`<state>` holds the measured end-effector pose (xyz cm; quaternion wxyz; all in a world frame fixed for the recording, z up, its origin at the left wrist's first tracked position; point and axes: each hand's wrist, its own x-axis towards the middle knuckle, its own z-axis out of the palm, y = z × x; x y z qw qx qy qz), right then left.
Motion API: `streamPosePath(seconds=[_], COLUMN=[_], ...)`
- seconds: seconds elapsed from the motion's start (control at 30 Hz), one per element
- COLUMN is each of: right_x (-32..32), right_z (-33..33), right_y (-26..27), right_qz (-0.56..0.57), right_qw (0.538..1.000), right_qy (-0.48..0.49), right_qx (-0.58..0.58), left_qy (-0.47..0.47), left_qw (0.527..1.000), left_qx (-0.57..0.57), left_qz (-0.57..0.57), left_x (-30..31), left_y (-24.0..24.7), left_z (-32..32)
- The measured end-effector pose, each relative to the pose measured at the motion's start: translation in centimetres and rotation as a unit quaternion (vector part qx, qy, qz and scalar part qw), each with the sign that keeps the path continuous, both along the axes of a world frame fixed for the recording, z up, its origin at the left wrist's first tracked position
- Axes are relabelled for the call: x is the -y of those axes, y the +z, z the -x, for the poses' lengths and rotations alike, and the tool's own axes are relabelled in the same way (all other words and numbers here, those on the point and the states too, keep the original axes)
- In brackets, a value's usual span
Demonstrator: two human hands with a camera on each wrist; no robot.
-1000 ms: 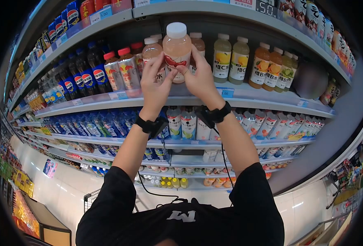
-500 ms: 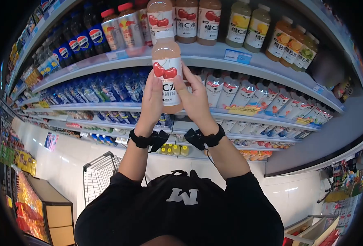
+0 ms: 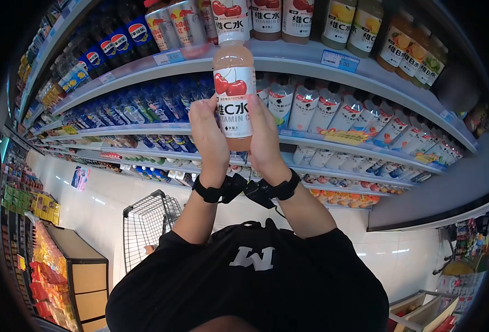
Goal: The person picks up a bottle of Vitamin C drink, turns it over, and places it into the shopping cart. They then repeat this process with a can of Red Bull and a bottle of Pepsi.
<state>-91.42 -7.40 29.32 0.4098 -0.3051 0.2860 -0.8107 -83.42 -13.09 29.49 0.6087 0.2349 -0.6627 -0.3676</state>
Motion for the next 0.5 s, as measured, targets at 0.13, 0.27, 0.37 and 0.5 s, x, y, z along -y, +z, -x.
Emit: streamPosePath(seconds=[0.13, 0.27, 0.37, 0.5], right_x=[-0.3, 0.0, -0.9, -1.7], right_z=[0.2, 0.0, -0.1, -0.2], right_y=[0.3, -0.3, 0.6, 1.0], right_qz=[-0.008, 0.013, 0.069, 0.049], right_qw=[0.996, 0.991, 0.998, 0.996], right_qy=[-0.053, -0.097, 0.009, 0.044], right_qx=[-0.07, -0.094, -0.005, -0.067], left_qy=[-0.092, -0.134, -0.197, -0.296], left_qw=[0.991, 0.991, 0.972, 0.94], left_qx=[0.082, 0.012, -0.116, -0.12], left_qz=[0.055, 0.02, -0.062, -0.119], left_x=[-0.2, 0.0, 0.1, -0.5], left_y=[-0.6, -0.6, -1.1, -0.1], left_z=[-0.5, 0.0, 0.3, -0.8])
